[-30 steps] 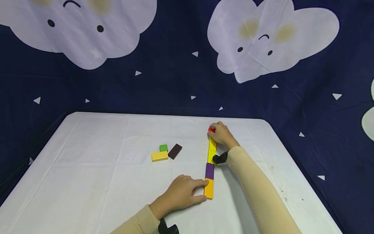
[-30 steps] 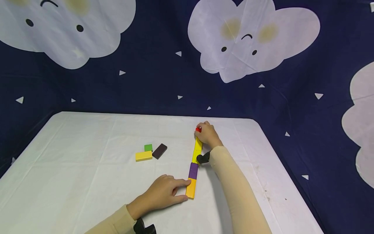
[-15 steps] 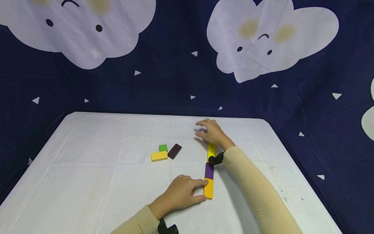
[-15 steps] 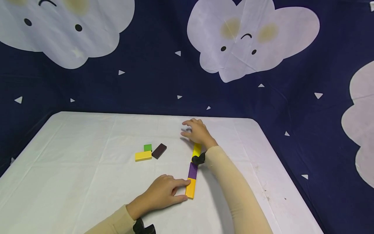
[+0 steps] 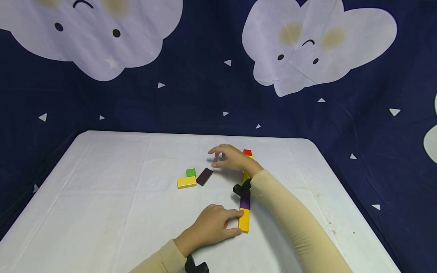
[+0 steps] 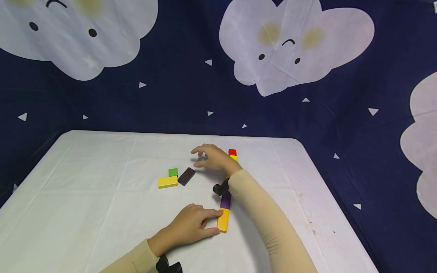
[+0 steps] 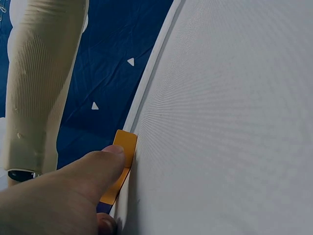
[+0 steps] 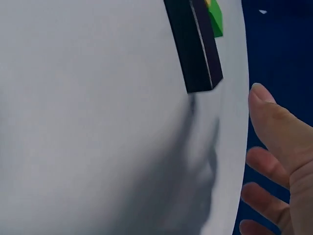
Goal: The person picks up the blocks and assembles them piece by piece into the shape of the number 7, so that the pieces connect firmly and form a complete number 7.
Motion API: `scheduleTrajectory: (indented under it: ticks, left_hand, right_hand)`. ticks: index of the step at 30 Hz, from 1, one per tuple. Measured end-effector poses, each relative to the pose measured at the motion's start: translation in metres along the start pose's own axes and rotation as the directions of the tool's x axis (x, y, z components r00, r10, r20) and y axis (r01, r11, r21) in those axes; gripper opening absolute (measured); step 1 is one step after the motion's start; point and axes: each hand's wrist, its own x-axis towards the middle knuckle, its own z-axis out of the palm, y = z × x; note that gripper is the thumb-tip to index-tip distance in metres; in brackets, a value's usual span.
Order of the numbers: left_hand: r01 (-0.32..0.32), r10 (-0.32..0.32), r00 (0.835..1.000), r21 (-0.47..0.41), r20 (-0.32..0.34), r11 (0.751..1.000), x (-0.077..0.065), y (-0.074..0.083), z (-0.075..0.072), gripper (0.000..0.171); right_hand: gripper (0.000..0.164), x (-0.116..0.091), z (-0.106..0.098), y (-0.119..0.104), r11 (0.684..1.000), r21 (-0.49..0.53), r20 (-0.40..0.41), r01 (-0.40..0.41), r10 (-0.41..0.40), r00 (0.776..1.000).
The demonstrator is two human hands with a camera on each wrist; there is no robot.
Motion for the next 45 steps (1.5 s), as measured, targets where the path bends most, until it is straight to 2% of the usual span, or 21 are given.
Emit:
scheduleTrajectory:
  ticks: [6, 12, 21, 34, 40, 45]
  left_hand:
    - [0.003, -0.003, 1.000, -0.008, 0.012, 1.000, 0.000, 0.000, 0.000, 0.047]
    - [0.000, 0.000, 1.000, -0.012, 0.007, 1.000, 0.000, -0.001, 0.001, 0.047]
    - [-0.013, 0.013, 1.000, -0.024, -0.010, 1.000, 0.001, -0.001, 0.000, 0.046]
    - [-0.009, 0.009, 1.000, -0.025, 0.003, 1.000, 0.001, -0.001, 0.000, 0.047]
    - [-0.004, 0.004, 1.000, -0.017, 0.009, 1.000, 0.001, 0.000, -0.001, 0.046]
    - [-0.004, 0.004, 1.000, -0.006, 0.005, 1.000, 0.001, 0.000, 0.000, 0.046]
  right_hand:
    - [0.046, 0.003, 0.007, -0.007, 0.999, 0.035, 0.090, 0.030, -0.033, 0.995]
    - [0.044, 0.005, 0.010, -0.012, 0.994, 0.059, 0.140, 0.092, -0.100, 0.985]
    - [0.041, 0.006, 0.016, -0.016, 0.993, 0.074, 0.218, 0.092, -0.106, 0.970]
    - [0.031, 0.004, 0.016, -0.015, 0.997, 0.052, 0.240, 0.057, -0.068, 0.968]
    - [0.029, 0.001, 0.012, -0.009, 0.999, 0.025, 0.213, 0.022, -0.027, 0.977]
    - [0.033, 0.000, 0.012, -0.005, 0.999, 0.041, 0.194, 0.028, -0.036, 0.980]
